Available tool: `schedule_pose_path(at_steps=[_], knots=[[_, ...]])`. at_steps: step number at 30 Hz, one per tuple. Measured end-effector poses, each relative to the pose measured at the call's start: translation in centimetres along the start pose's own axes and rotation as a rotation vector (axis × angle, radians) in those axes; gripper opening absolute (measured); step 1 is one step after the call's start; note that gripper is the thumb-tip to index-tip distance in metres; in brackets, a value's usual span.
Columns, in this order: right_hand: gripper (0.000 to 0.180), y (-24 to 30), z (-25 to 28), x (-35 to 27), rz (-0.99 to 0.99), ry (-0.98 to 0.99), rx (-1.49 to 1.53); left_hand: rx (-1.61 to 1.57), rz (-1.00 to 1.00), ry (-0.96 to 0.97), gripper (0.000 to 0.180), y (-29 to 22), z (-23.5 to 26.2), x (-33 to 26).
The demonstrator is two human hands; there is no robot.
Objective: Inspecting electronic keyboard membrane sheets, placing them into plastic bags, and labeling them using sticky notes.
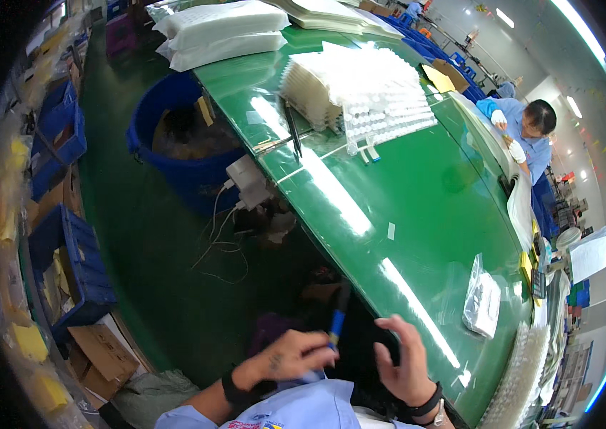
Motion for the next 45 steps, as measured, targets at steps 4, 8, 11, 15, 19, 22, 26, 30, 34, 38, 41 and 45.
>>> schedule_pose_path(at_steps=[4, 8, 11, 15, 19, 22, 26, 30, 34, 38, 41, 45], knots=[[0.041, -3.5, 4.4, -3.2, -0.257, -0.172, -0.11, 0.157, 0.116, -0.365, 0.025, 9.2, 6.7, 2.1], [0.029, -6.7, 7.6, -6.4, -0.402, -0.251, -0.257, 0.385, 0.14, -0.6, 0.026, 18.3, 13.1, 7.6], [0.028, -8.2, 9.8, -8.3, -0.493, -0.312, -0.347, 0.552, 0.195, -0.684, 0.025, 22.4, 16.5, 10.7], [0.025, -9.3, 12.4, -10.2, -0.569, -0.377, -0.439, 0.72, 0.21, -0.675, 0.023, 23.8, 19.6, 13.2], [0.025, -11.2, 14.7, -11.4, -0.637, -0.451, -0.483, 0.823, 0.246, -0.671, 0.021, 23.9, 21.8, 13.8], [0.031, -12.5, 15.3, -11.3, -0.651, -0.43, -0.455, 0.87, 0.28, -0.662, 0.02, 24.0, 22.9, 12.3], [0.046, -14.2, 16.1, -10.6, -0.653, -0.361, -0.422, 0.843, 0.353, -0.634, 0.018, 22.7, 22.7, 9.0], [0.055, -14.5, 15.7, -9.1, -0.539, -0.315, -0.289, 0.577, 0.492, -0.383, 0.017, 17.7, 16.5, 5.4], [0.064, -13.5, 13.2, -6.6, -0.446, -0.263, -0.309, 0.203, 0.619, 0.232, 0.015, 6.0, 4.3, 3.8], [0.037, -13.3, 12.4, -5.0, -0.415, -0.216, -0.433, 0.418, 0.052, 0.46, 0.014, -10.7, -3.7, 4.9], [0.025, -13.0, 13.0, -6.2, -0.364, -0.161, -0.405, 0.733, -0.203, 0.282, 0.016, -16.1, -7.5, 8.2], [0.029, -10.2, 13.8, -10.4, -0.216, -0.182, -0.371, 1.124, -0.681, 0.296, 0.037, -16.4, -15.5, 10.7]])
Point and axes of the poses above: each hand's wrist, its own x-axis towards the middle knuckle, its own z-axis out of the back of the hand, y = z × x, the point moved 6 cm from there along x, towards the middle knuckle, and after that the axes turned 1 degree about -z, right-handed, at the moved point
